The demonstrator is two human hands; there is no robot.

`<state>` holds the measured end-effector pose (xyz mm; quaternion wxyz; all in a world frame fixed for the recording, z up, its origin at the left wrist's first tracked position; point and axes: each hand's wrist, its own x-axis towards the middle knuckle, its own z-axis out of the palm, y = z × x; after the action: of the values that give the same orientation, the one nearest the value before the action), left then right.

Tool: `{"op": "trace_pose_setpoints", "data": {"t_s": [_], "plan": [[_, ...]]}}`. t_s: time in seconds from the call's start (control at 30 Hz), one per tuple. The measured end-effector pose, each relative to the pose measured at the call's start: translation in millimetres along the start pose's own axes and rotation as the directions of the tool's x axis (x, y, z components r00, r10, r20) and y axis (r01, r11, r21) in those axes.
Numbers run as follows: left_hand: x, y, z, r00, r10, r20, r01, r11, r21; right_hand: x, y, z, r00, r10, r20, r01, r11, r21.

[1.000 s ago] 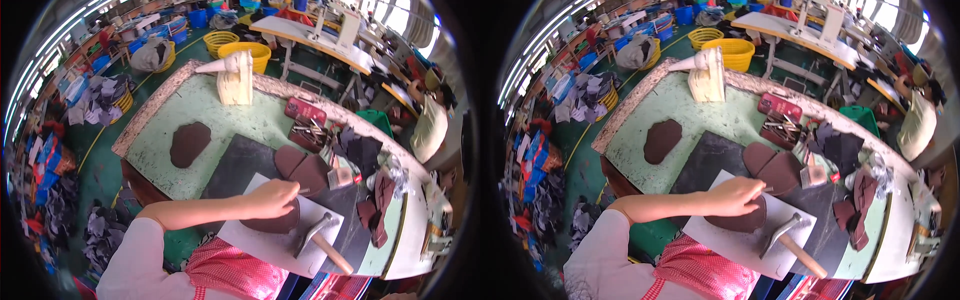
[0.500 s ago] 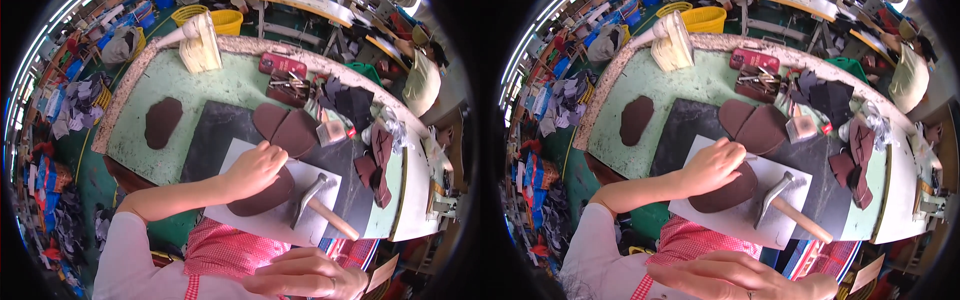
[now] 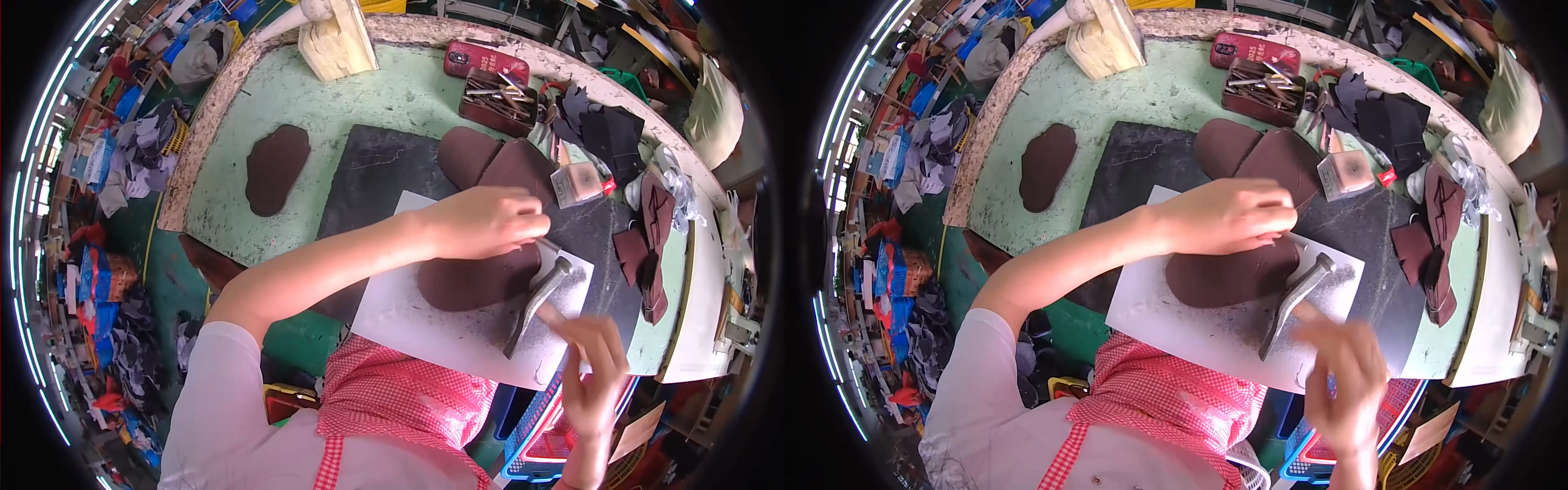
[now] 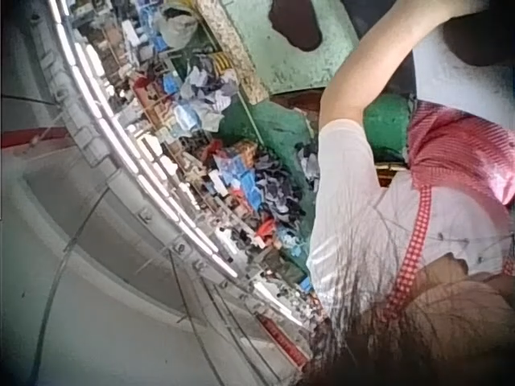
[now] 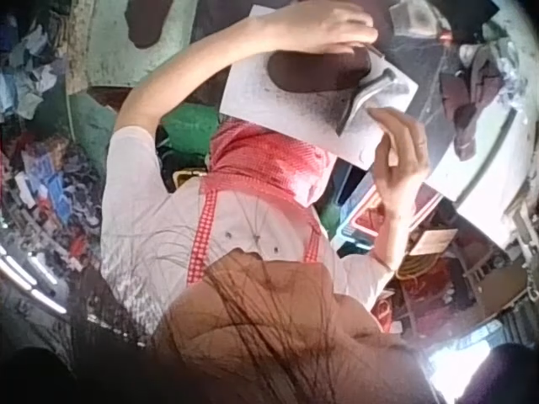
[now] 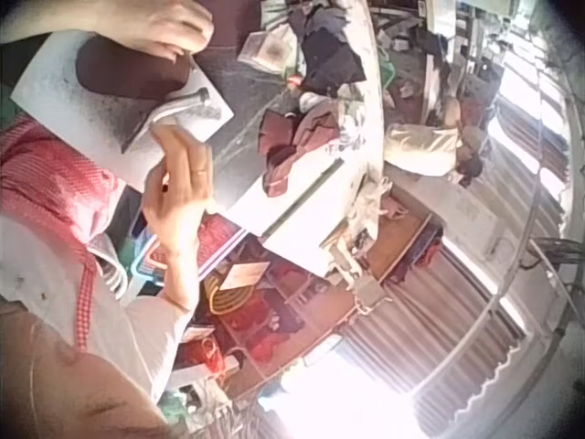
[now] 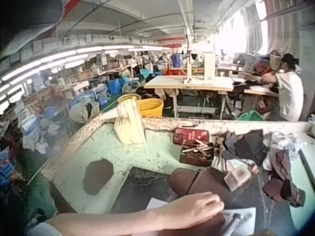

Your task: The recorder is hammering holes into shoe components using a punch and a hammer.

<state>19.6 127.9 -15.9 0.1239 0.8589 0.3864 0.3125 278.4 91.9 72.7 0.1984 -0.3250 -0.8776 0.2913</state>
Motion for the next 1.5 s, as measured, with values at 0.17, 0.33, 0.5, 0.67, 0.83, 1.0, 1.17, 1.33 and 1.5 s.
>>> {"op": "trace_pose_setpoints", "data": {"t_s": [0.17, 0.33, 0.5, 0.67, 0.83, 1.0, 1.17, 1.33, 1.5], "plan": [[35.9, -24.1, 7.8, 0.979, -0.173, -0.107, 0.170, 0.985, -0.040, -11.8, 52.6, 35.0, 0.988, 0.142, -0.064, -0.150, 0.977, -0.149], [83.1, -42.2, 21.0, 0.918, -0.141, -0.370, 0.075, 0.979, -0.188, -15.5, 63.7, 41.1, 0.992, 0.102, -0.070, -0.112, 0.979, -0.170], [108.6, -55.4, 29.1, 0.879, -0.265, -0.398, 0.062, 0.888, -0.455, -11.6, 64.8, 39.1, 0.988, 0.149, -0.036, -0.152, 0.980, -0.126], [105.1, -54.4, 27.8, 0.908, -0.082, -0.411, 0.054, 0.995, -0.078, -11.5, 66.0, 36.8, 0.995, 0.097, -0.008, -0.097, 0.979, -0.179], [67.0, -0.4, -4.3, 0.902, -0.385, -0.194, 0.254, 0.838, -0.484, -28.0, 61.3, 20.4, 0.834, 0.536, -0.129, -0.447, 0.794, 0.412], [0.5, 22.7, 13.0, 0.871, -0.485, -0.073, 0.347, 0.715, -0.607, -14.1, 50.1, 12.2, 0.761, 0.623, 0.180, -0.541, 0.457, 0.706], [5.2, 22.1, 41.4, 0.942, -0.291, -0.167, 0.148, 0.806, -0.573, -17.6, 32.3, 24.5, 0.712, 0.629, 0.312, -0.651, 0.424, 0.630], [-7.5, 32.4, 13.5, 0.867, -0.493, 0.070, 0.335, 0.474, -0.814, -45.8, 23.2, 14.3, 0.659, 0.691, 0.297, -0.679, 0.377, 0.631], [-19.0, 45.8, -2.7, 0.730, -0.543, 0.416, 0.526, 0.056, -0.849, -70.5, 26.9, 20.2, 0.705, 0.661, 0.257, -0.656, 0.469, 0.592]]}}
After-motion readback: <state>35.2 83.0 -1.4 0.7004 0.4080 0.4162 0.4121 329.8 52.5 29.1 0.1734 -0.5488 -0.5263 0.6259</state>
